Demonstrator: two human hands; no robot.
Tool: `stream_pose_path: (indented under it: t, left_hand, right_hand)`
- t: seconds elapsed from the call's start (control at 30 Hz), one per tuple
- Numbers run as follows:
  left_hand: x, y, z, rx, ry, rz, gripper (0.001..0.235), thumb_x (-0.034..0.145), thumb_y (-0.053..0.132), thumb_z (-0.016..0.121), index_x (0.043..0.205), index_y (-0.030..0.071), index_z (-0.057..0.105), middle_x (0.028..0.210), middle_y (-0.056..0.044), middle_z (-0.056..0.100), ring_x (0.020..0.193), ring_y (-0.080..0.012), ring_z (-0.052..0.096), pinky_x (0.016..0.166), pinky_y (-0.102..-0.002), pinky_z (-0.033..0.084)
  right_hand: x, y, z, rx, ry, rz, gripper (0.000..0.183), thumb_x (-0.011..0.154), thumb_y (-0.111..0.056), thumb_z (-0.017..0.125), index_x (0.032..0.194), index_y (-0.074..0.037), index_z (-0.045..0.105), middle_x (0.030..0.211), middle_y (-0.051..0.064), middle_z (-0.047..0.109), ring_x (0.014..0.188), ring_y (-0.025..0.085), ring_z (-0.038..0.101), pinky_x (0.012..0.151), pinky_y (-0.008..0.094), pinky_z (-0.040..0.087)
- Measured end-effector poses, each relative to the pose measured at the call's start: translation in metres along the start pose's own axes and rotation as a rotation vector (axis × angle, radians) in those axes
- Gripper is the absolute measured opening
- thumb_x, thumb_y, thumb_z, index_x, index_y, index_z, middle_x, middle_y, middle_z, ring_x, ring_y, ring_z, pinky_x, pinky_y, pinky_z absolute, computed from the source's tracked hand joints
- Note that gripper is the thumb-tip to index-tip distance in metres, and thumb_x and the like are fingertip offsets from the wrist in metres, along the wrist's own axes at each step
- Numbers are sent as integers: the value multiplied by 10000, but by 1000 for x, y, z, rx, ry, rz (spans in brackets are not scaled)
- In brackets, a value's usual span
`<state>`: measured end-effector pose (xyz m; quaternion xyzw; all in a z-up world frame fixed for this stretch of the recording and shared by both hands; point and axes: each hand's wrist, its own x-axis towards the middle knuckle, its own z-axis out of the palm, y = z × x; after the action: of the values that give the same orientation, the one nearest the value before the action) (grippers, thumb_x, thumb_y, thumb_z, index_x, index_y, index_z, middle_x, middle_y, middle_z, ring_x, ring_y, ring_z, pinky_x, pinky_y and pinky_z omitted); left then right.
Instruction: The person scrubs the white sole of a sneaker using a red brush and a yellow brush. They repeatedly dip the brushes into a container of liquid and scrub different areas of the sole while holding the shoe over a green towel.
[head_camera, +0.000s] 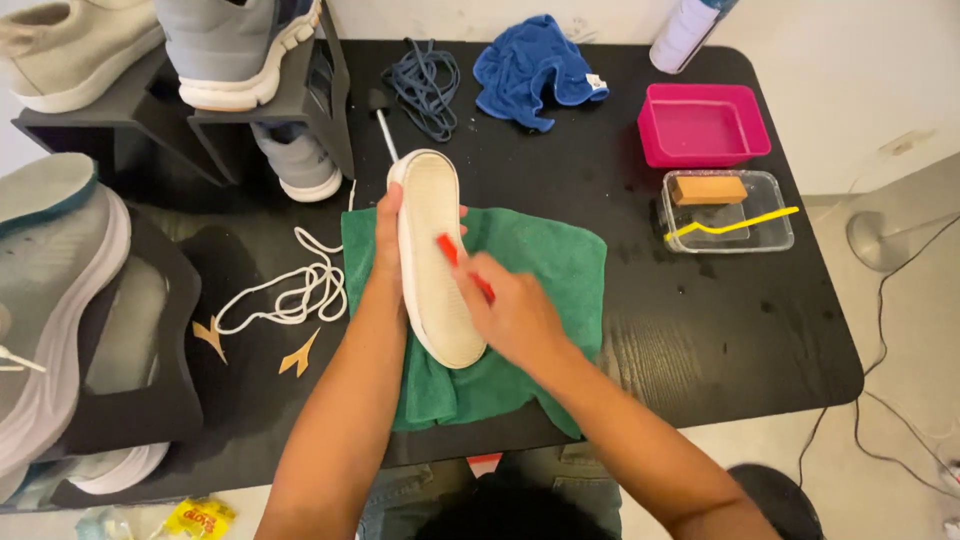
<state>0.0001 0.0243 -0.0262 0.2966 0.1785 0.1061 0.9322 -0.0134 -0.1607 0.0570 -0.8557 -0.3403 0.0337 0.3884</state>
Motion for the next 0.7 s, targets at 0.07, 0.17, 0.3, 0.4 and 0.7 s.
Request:
stream_pose_path:
  t: [0.07,0.17,0.3,0.4,0.7]
  left_hand:
    - [-4,0,2,33,-16,-14,855,759,812,532,1164,72,678,1038,-253,737,814,-311,768,715,-368,663]
    - [-4,0,7,48,-48,-4,957,735,882,450,1192,74,684,1057,-265,732,829,-338,767,726,-386,661]
    - [-1,-3,-3,43,-105,31,1048,728,942,355,1187,62,689,1040,-257,734,818,-334,768,708,-374,660]
    - [3,-10,-7,-126,-120,20,896,797,808,504,1201,31,691,1023,-278,738,881,-364,765,873,-439,626]
    - [0,3,5,-236,-290,14,1016,775,769,570,1404,-29,552,1258,-260,681,1103,-325,718,1042,-447,541]
  right_hand:
    - [-16,-1,-5,-10,-29,-26,63,944,-254,656,932,-197,682,557,164,624,613,402,701,525,481,526]
    - [-19,-2,-10,-19,-45,-86,43,940,-204,665,934,-170,691,552,170,625,579,382,693,510,454,532]
    - [-21,-16,-18,8,-149,-7,150,1001,-285,589,1064,-177,671,645,180,690,656,409,710,580,496,552]
    - [-15,-24,-31,34,-248,153,229,1010,-305,520,1205,-189,549,757,152,736,739,438,714,655,534,538]
    - [12,-30,-54,30,-196,128,224,1017,-233,537,1199,-104,549,1020,167,750,765,384,722,681,476,560]
